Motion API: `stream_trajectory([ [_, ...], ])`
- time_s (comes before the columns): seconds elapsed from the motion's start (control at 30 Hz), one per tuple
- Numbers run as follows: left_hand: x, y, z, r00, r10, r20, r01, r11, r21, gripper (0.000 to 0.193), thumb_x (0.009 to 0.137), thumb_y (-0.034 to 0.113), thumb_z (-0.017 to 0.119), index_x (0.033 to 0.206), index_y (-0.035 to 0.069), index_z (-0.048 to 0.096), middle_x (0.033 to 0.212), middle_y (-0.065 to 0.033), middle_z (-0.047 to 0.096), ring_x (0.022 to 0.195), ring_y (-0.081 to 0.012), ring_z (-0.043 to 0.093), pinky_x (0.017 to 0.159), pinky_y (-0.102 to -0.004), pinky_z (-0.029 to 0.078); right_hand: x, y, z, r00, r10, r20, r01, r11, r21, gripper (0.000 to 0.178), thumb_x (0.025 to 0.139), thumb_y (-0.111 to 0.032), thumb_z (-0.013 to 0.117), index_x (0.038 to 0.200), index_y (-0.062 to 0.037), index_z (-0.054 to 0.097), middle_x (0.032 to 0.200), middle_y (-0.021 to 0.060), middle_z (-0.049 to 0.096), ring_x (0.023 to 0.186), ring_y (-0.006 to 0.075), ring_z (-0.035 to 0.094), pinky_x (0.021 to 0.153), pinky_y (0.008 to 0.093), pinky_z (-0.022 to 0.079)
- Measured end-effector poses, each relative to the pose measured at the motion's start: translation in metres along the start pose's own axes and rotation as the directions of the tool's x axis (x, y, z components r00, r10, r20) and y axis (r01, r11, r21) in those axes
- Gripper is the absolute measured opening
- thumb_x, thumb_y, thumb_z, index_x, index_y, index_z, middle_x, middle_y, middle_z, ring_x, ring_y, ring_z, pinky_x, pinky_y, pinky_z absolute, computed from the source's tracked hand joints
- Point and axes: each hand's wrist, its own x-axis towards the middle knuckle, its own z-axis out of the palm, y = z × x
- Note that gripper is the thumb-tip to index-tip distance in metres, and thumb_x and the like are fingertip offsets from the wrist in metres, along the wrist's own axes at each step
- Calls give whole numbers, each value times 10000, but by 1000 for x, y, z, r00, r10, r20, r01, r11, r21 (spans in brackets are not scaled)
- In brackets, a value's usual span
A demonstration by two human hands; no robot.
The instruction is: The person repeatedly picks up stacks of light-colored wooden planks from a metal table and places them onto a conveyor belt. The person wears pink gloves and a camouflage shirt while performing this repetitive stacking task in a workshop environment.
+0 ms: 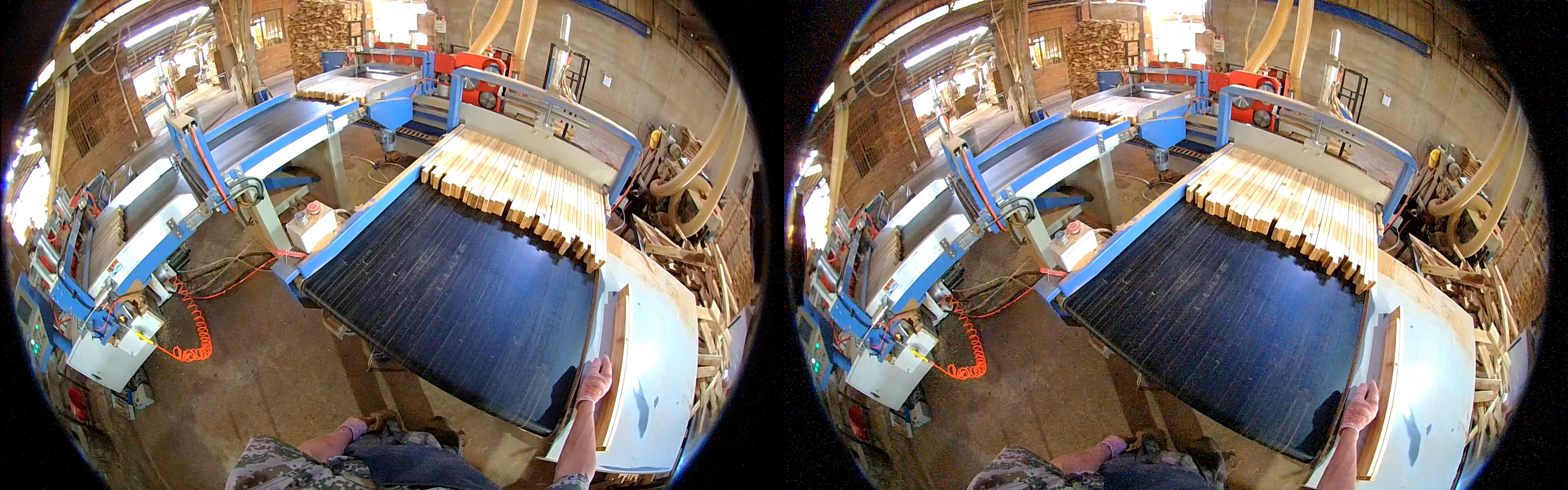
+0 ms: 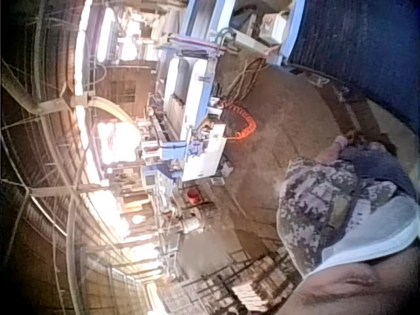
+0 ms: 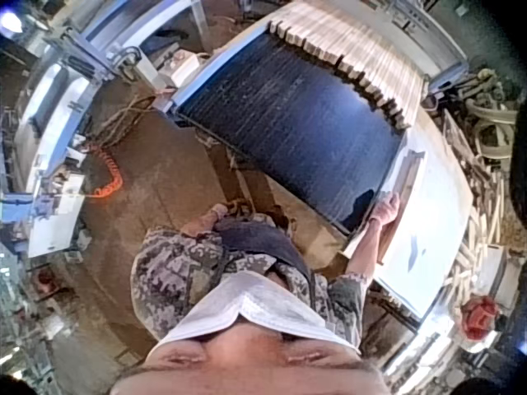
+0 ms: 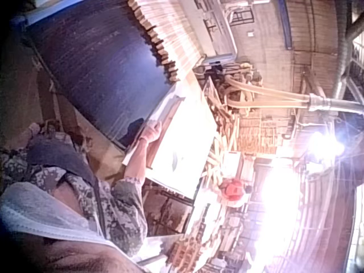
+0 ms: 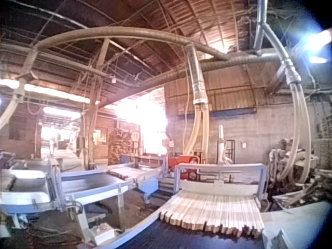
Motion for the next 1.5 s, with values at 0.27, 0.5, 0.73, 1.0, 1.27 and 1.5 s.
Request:
stream_trajectory([
  [0.27,-3,-8,8,993,79,-82,-79,997,-1,431,1015,236,520,1431,222,631,1261,-143,751,1061,-357,755,859,-507,612,-1,-2,2,1000,-5,2,5,1000,-3,451,1046,-248,656,1385,49,647,1361,198,706,1240,286,673,1091,362,495],
  [0.5,1,2,2,999,42,3,-42,999,-9,449,1037,225,479,1470,242,597,1361,-93,691,1158,-325,713,950,-476,576,-4,-10,0,1000,11,12,-11,999,41,460,1042,-252,662,1387,53,644,1352,199,711,1214,285,687,1071,365,509],
  [0.73,-18,18,-22,995,-31,98,27,999,41,486,1067,205,423,1534,270,540,1492,-30,617,1278,-288,660,1065,-430,533,-5,-12,3,1000,-14,-4,13,1000,-23,454,1031,-251,661,1369,51,658,1338,214,713,1223,306,684,1073,371,509],
  [1.0,-37,39,-42,989,-52,139,47,998,42,506,1084,187,383,1561,293,517,1560,-12,580,1338,-272,637,1120,-390,515,-1,0,-1,999,-25,-32,23,999,-46,436,1021,-238,662,1359,37,673,1331,204,720,1217,311,686,1075,378,510],
  [1.27,0,-7,5,997,71,-18,-72,993,-91,474,1079,306,447,1545,284,533,1442,-102,665,1210,-326,701,932,-481,589,3,6,4,999,-30,-20,31,999,38,445,1031,-243,658,1357,60,659,1320,200,724,1223,305,683,1088,376,501],
  [1.5,17,-15,14,994,-97,53,106,969,-224,574,1056,570,443,1488,229,602,1449,-128,660,1304,-337,646,1063,-452,513,8,18,11,1000,14,13,-15,996,83,455,1036,-246,661,1384,46,649,1395,197,688,1295,302,644,1126,364,466],
])
